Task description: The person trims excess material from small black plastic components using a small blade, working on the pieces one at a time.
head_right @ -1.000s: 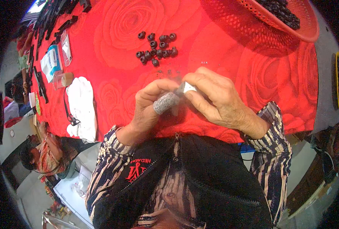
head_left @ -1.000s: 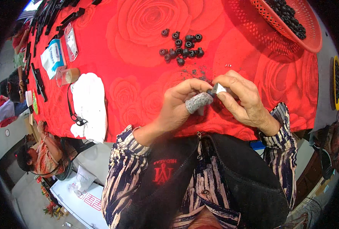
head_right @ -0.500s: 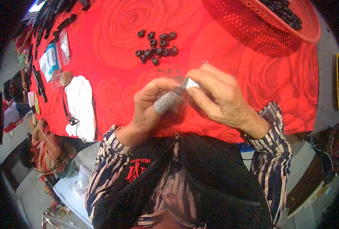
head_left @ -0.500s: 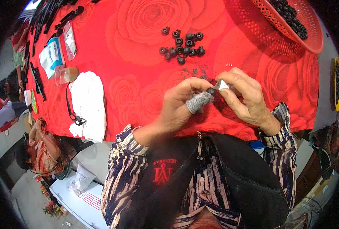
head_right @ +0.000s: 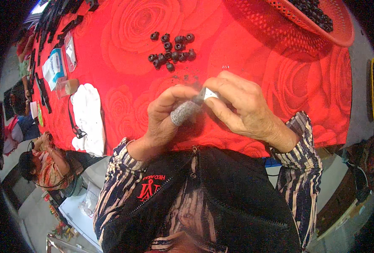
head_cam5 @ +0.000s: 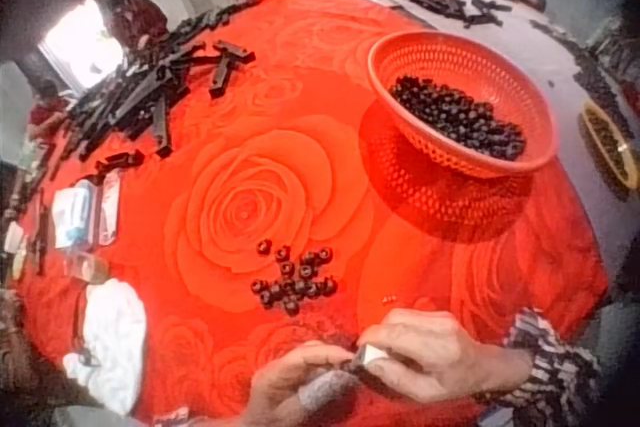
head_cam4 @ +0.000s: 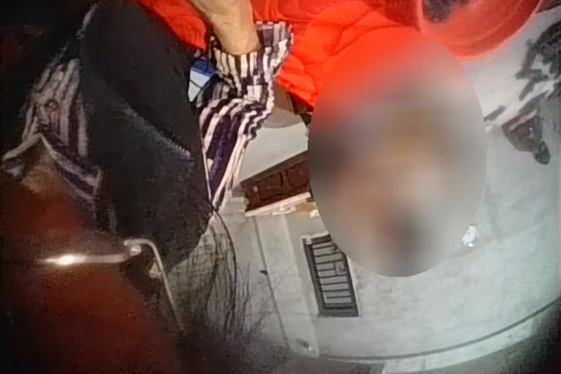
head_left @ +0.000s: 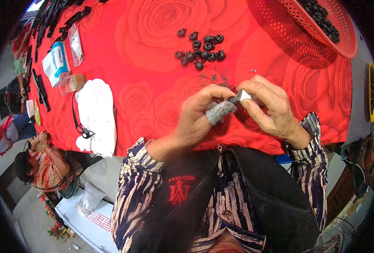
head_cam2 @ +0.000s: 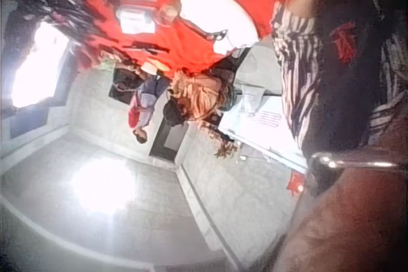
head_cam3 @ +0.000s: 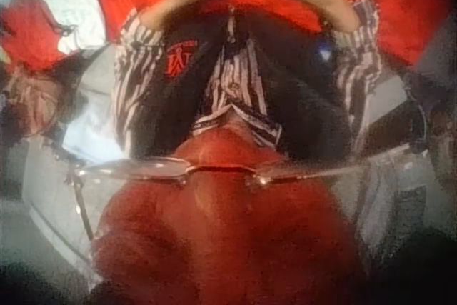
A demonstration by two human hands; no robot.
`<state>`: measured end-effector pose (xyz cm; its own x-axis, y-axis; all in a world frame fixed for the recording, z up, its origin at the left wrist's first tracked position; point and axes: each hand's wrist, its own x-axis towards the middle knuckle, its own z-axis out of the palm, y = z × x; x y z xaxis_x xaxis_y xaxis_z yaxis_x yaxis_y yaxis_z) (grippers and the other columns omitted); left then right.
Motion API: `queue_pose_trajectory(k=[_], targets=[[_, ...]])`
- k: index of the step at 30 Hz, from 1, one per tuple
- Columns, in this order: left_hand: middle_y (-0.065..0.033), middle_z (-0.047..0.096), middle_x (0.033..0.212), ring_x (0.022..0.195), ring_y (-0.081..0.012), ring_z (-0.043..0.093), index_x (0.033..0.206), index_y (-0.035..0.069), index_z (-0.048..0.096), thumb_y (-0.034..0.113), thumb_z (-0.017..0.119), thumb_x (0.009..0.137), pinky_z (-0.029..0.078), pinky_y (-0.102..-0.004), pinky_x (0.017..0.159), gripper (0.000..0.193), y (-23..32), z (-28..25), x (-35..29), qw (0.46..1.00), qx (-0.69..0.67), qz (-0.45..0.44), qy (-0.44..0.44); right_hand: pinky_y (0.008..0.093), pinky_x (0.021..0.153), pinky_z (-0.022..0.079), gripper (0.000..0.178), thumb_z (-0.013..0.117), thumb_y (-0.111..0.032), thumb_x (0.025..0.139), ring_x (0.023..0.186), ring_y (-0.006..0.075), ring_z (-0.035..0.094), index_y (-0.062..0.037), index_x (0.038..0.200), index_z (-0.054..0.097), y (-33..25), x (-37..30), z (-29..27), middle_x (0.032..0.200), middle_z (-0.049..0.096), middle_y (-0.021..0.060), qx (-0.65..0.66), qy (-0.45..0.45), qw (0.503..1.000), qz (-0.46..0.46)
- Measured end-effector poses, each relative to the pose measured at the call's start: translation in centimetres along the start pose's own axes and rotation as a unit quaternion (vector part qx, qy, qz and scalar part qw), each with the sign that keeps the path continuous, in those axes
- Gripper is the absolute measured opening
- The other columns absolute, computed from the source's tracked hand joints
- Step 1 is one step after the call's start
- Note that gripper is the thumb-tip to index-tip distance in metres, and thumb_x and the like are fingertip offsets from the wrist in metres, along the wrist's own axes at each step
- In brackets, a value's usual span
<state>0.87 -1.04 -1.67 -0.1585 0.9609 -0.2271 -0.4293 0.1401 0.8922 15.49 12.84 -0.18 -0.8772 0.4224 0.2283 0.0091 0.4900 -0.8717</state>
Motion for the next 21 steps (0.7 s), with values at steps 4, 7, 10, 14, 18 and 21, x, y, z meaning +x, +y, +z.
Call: queue_pose_trajectory(k=[4, 7, 10, 14, 18, 21], targets=[[0.0001, 0.058, 0.091, 0.075, -0.0036, 0.052, 0.109, 0.002, 0.055, 0.013, 0.059, 0.09, 0.043, -0.0186, 0.063, 0.022, 0.14, 0.05, 0.05, 0.999, 0.022, 0.024, -0.003, 0.0338, 0.053, 0.041, 0.02, 0.062, -0.003, 0.077, 0.059, 0.0254, 0.051, 0.0003, 0.096, 0.056, 0.09, 0.05, -0.05, 0.071, 0.05, 0.0116, -0.007, -0.002, 1.0, -0.01], [0.0005, 0.058, 0.09, 0.075, -0.0036, 0.052, 0.109, 0.002, 0.055, 0.014, 0.059, 0.091, 0.043, -0.0185, 0.062, 0.022, 0.33, 0.18, 0.09, 1.0, 0.021, 0.018, -0.002, 0.0336, 0.054, 0.041, 0.021, 0.062, -0.003, 0.077, 0.06, 0.0256, 0.052, 0.0006, 0.096, 0.056, 0.13, 0.04, -0.11, 0.072, 0.05, 0.0119, -0.011, -0.016, 1.0, -0.006], [0.0008, 0.058, 0.089, 0.074, -0.0034, 0.052, 0.109, 0.003, 0.055, 0.015, 0.058, 0.091, 0.043, -0.0183, 0.062, 0.021, 0.12, 0.03, 0.12, 1.0, -0.005, 0.014, -0.005, 0.0333, 0.055, 0.042, 0.022, 0.063, -0.003, 0.077, 0.061, 0.0256, 0.053, 0.0012, 0.097, 0.056, 0.53, -0.04, 0.18, 0.073, 0.051, 0.0122, -0.002, -0.003, 0.999, -0.042], [0.0008, 0.058, 0.089, 0.073, -0.0028, 0.051, 0.11, 0.004, 0.054, 0.015, 0.058, 0.091, 0.043, -0.018, 0.061, 0.022, 0.09, -0.07, 0.09, 1.0, 0.009, 0.015, -0.004, 0.0342, 0.057, 0.043, 0.022, 0.062, -0.002, 0.077, 0.064, 0.0274, 0.054, 0.0016, 0.098, 0.056, 0.24, 0.06, -0.21, 0.075, 0.053, 0.0132, -0.004, -0.01, 1.0, -0.02], [0.0009, 0.058, 0.089, 0.074, -0.0027, 0.051, 0.111, 0.004, 0.054, 0.014, 0.058, 0.091, 0.043, -0.0179, 0.062, 0.022, 0.08, -0.13, 0.11, 1.0, 0.002, 0.013, -0.013, 0.0348, 0.057, 0.043, 0.023, 0.062, -0.001, 0.077, 0.064, 0.0285, 0.054, 0.0016, 0.099, 0.056, 0.14, 0.07, -0.16, 0.076, 0.053, 0.0139, -0.019, -0.001, 1.0, -0.015], [0.0011, 0.058, 0.089, 0.074, -0.003, 0.051, 0.111, 0.004, 0.054, 0.014, 0.058, 0.091, 0.043, -0.0179, 0.062, 0.022, 0.18, -0.01, 0.21, 1.0, 0.01, 0.019, -0.013, 0.0344, 0.057, 0.043, 0.022, 0.062, -0.001, 0.077, 0.064, 0.0281, 0.054, 0.0016, 0.098, 0.056, 0.29, 0.07, 0.02, 0.076, 0.053, 0.0136, -0.022, 0.006, 0.999, -0.026]])
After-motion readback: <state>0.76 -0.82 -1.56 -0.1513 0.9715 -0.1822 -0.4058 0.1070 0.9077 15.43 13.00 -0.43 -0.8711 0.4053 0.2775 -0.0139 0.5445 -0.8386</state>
